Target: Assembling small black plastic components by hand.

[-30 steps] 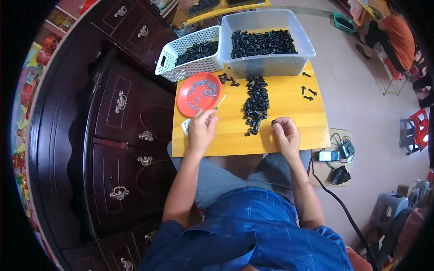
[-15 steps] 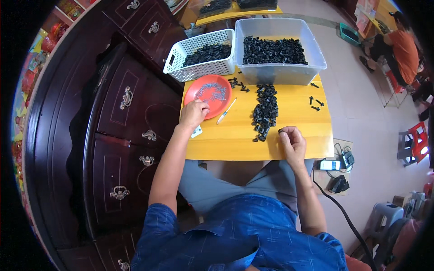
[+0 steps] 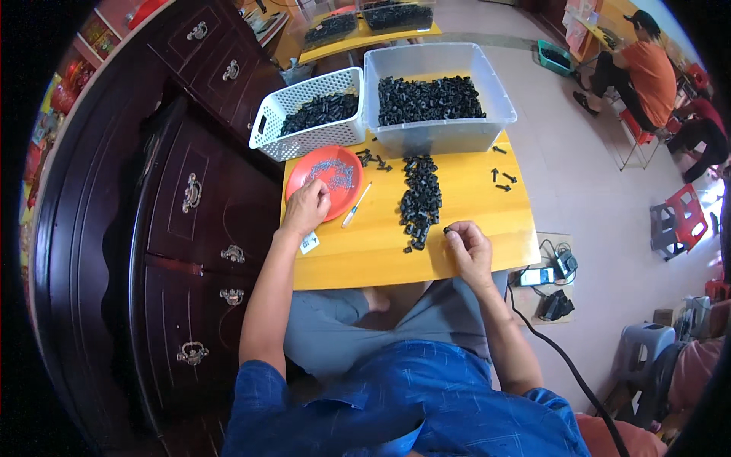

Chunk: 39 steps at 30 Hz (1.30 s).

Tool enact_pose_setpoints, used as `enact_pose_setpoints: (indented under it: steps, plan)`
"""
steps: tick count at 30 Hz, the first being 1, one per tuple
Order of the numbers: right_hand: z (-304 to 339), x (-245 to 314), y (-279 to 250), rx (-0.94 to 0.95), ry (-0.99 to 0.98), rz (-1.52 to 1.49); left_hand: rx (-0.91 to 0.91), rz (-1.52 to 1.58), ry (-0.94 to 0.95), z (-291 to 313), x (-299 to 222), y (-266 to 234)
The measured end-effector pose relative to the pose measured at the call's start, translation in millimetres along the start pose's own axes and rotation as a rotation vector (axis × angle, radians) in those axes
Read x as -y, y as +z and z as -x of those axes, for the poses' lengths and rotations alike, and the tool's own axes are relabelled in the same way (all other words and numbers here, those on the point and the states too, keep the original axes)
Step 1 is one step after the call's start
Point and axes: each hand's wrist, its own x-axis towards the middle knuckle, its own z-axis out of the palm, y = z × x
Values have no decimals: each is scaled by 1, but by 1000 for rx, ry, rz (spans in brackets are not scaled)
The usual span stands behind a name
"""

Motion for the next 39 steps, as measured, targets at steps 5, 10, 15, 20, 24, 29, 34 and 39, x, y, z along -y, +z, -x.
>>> enact_pose_setpoints:
  steps: [5,10,15,20,24,29,34,39]
  plan:
    - [2,6,-2,44,45,87,-78,259,-106,6,-9,-1]
    - [3,15,-2,28,66,58,-68,641,-80,11,-66,0]
    - [7,51,9,227,224,-48,58,765,174,21,-150,5]
    - [10,54,5,352,320,-207,99,661,415,20,-181,13]
    - [14,56,-2,351,381,-257,88,610,582,14,-181,15]
    - [16,61,-2,354,373,-276,186,720,444,12,-180,13]
    - [16,71,4,369,379,-264,286,756,408,11,-171,5]
    - [14,70,-3,473,405,-247,400,732,395,14,-176,-5]
